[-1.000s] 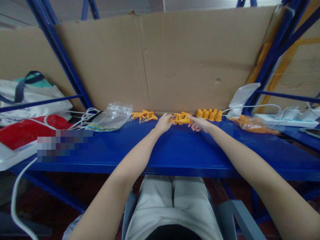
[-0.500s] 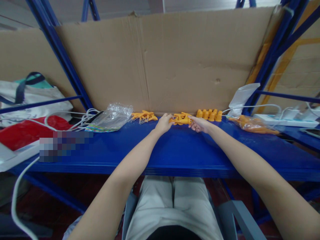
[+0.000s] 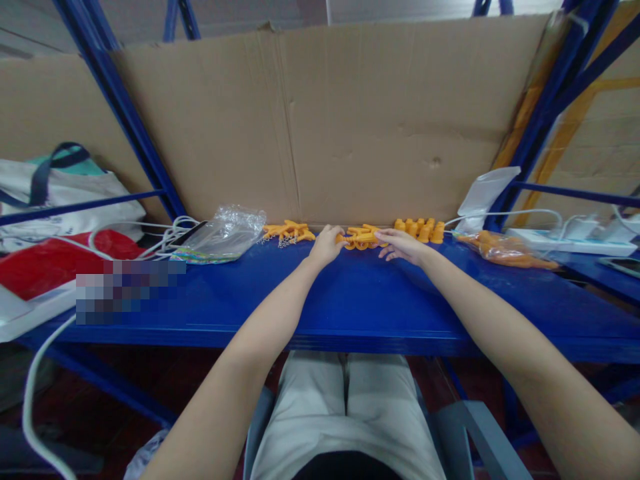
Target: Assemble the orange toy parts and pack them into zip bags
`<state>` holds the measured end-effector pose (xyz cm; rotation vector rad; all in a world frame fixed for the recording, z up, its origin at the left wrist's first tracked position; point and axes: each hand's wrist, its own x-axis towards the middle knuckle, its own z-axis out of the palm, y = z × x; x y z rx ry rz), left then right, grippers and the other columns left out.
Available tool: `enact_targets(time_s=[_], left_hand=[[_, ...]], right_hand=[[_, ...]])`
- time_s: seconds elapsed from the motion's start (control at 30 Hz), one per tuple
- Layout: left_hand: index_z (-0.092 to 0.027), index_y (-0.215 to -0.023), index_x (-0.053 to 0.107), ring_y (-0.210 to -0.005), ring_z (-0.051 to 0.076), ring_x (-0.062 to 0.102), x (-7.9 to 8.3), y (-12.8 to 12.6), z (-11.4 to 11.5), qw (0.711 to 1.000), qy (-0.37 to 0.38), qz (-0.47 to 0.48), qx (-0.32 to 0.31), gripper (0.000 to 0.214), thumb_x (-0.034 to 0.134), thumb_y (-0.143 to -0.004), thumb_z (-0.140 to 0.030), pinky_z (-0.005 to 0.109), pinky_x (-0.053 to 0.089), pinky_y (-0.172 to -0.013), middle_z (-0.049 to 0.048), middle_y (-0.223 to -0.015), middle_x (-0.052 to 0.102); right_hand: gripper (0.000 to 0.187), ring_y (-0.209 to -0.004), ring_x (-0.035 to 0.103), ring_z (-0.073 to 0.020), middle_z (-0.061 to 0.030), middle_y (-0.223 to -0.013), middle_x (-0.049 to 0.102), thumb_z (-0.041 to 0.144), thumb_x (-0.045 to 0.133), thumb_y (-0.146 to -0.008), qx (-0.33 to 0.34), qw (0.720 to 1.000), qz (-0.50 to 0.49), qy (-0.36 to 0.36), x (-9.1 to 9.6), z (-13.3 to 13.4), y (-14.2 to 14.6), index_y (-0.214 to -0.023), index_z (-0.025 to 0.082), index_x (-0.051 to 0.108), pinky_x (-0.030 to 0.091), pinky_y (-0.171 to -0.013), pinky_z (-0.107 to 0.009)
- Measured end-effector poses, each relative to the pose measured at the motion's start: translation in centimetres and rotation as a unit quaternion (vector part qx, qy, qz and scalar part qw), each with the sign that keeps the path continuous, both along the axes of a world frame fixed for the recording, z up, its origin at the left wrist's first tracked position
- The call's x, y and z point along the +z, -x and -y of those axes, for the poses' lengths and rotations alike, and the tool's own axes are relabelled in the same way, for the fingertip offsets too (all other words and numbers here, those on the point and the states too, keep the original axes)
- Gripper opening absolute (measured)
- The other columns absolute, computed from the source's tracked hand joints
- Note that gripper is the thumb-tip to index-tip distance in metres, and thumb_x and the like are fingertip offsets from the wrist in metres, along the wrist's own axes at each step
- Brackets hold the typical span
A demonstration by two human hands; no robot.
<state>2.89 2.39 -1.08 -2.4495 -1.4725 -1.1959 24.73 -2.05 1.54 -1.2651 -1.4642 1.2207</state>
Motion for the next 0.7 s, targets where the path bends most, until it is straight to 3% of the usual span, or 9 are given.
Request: enact_targets(time_s=[0.2, 0.3, 0.4, 0.53, 0.7], left_hand=[[-0.019, -0.106, 0.063, -0.091, 0.018, 0.061, -0.1, 0.1, -0.2, 0.999, -0.018, 0.026, -0.030, 0.025, 0.063, -0.081, -0.013, 0.034, 0.050, -0.089, 0.0047, -0.100, 0.058], [-0.022, -0.128, 0.053, -0.086, 0.016, 0.063, 0.0, 0.0, 0.1, 0.998, -0.011, 0.035, -0.042, 0.046, 0.059, -0.083, -0.011, 0.034, 0.051, -0.089, 0.0065, -0.113, 0.058], [-0.023, -0.138, 0.044, -0.094, 0.019, 0.064, 0.0, 0.1, 0.5, 1.000, 0.008, 0.024, -0.013, 0.057, 0.057, -0.084, -0.012, 0.037, 0.051, -0.092, 0.0091, -0.123, 0.056], [-0.022, -0.135, 0.047, -0.108, 0.023, 0.062, -0.1, 0.6, 0.5, 0.999, 0.024, 0.008, 0.029, 0.054, 0.057, -0.083, -0.012, 0.038, 0.050, -0.097, 0.0112, -0.129, 0.055], [-0.015, -0.125, 0.054, -0.115, 0.024, 0.059, -0.6, 0.9, -0.2, 0.999, 0.038, -0.015, 0.028, 0.043, 0.057, -0.082, -0.013, 0.037, 0.049, -0.099, 0.0141, -0.128, 0.056]], right_hand=[[0.021, -0.057, 0.062, -0.0090, -0.0046, -0.087, 0.070, 0.025, 0.069, -0.083, -0.032, 0.995, -0.042, -0.088, -0.4, -0.8, 0.2, -0.099, 0.018, 0.059, 0.049, -0.050, -0.019], [0.024, -0.059, 0.063, -0.0093, -0.0049, -0.090, 0.070, 0.025, 0.072, -0.079, -0.068, 0.985, -0.057, -0.147, -0.8, -1.7, 0.0, -0.099, 0.018, 0.060, 0.052, -0.054, -0.021], [0.030, -0.060, 0.064, -0.0106, -0.0052, -0.091, 0.069, 0.027, 0.074, -0.076, -0.101, 0.971, -0.045, -0.211, -1.2, -2.7, -0.1, -0.100, 0.017, 0.060, 0.056, -0.059, -0.025], [0.037, -0.074, 0.067, -0.0152, -0.0077, -0.099, 0.067, 0.034, 0.071, -0.077, -0.118, 0.954, -0.006, -0.274, -1.5, -2.9, 0.6, -0.108, 0.018, 0.058, 0.058, -0.070, -0.031], [0.044, -0.097, 0.065, -0.0205, -0.0114, -0.112, 0.063, 0.042, 0.063, -0.083, -0.114, 0.942, 0.057, -0.311, -1.2, -2.0, 1.6, -0.120, 0.020, 0.053, 0.056, -0.081, -0.034]])
